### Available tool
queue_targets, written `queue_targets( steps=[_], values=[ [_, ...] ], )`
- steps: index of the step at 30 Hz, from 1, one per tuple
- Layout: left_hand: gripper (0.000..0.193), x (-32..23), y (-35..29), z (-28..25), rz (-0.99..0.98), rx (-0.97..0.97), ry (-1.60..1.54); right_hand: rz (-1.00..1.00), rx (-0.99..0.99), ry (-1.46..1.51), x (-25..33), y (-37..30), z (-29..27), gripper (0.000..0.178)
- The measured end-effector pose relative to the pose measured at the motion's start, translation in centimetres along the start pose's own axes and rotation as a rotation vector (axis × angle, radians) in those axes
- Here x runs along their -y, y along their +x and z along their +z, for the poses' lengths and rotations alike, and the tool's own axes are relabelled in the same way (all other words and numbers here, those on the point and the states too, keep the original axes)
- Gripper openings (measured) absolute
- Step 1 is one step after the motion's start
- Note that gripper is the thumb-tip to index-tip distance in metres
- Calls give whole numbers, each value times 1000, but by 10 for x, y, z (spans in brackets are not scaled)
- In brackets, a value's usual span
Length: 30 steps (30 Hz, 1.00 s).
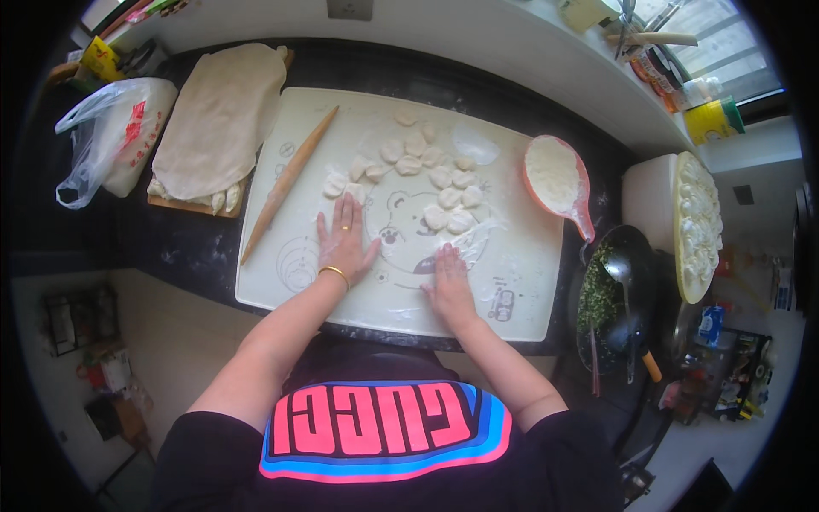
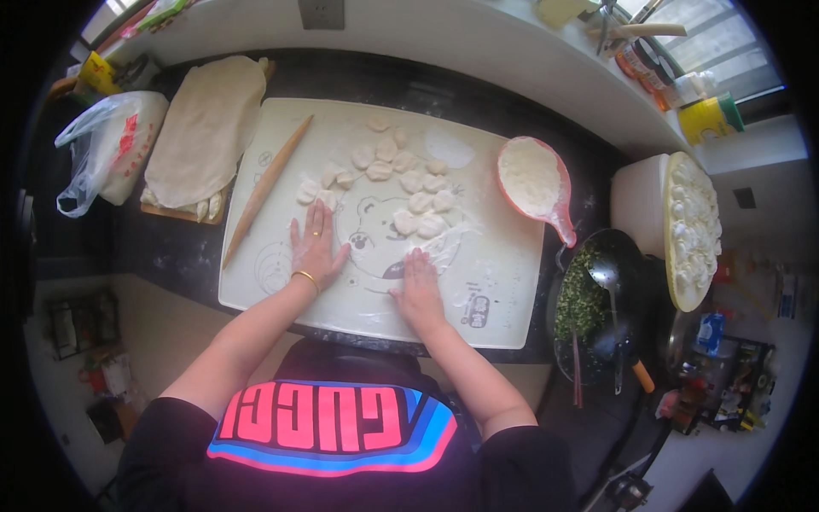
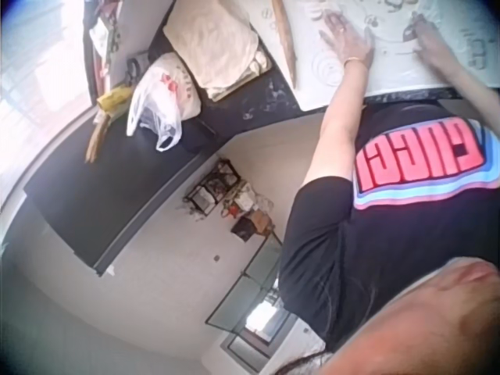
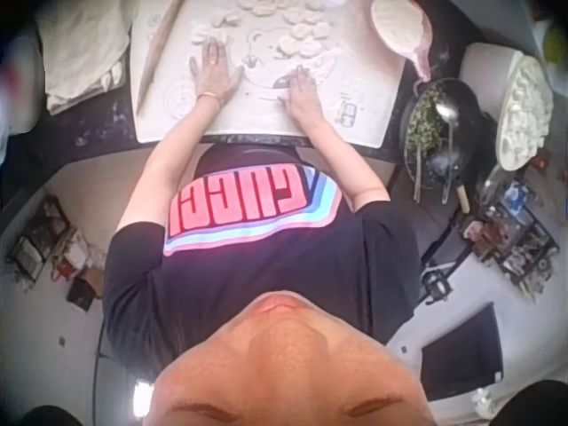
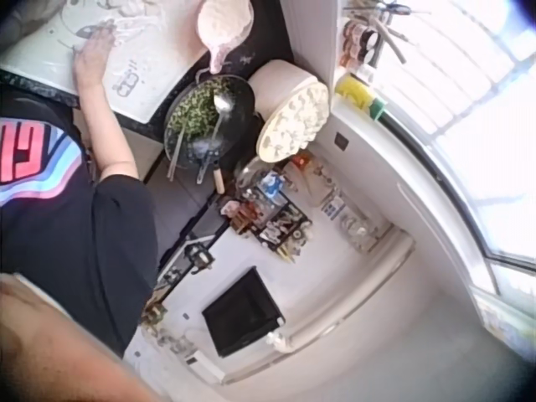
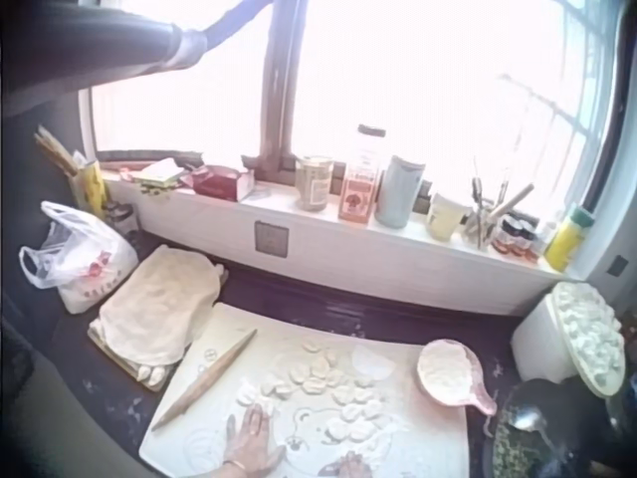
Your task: The person flattens small dough balls on a cutting board using a rolling pin. They repeatedly pick up a dough piece, roll it into a thin circular shape, and place it back on the board. The process is repeated for multiple dough pieces throughout the clip.
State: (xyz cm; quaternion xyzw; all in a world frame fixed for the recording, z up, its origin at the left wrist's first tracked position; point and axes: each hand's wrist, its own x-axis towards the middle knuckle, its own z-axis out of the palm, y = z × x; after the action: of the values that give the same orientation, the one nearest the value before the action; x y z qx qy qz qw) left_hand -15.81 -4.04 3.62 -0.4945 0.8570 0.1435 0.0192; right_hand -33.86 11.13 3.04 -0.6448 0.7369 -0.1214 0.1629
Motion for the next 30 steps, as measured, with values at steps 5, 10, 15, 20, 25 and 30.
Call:
queue_targets(
  steps=[5,10,15,20,25,30],
  values=[
    [84,-1,2,-2,-5,17,-18,-51,51,47,17,14,2,76],
    [84,0,0,2,14,-43,-39,-76,6,-12,38,112,-5,68],
    [84,2,0,2,14,-33,-16,-176,-217,99,53,173,-26,44],
    [84,1,-1,1,30,-43,-27,-234,-293,143,55,195,-2,26],
    [84,2,-2,5,45,-93,-41,-229,-464,312,39,181,15,23],
    [82,1,-1,2,33,-68,-67,120,-210,592,38,116,2,23]
  ],
)
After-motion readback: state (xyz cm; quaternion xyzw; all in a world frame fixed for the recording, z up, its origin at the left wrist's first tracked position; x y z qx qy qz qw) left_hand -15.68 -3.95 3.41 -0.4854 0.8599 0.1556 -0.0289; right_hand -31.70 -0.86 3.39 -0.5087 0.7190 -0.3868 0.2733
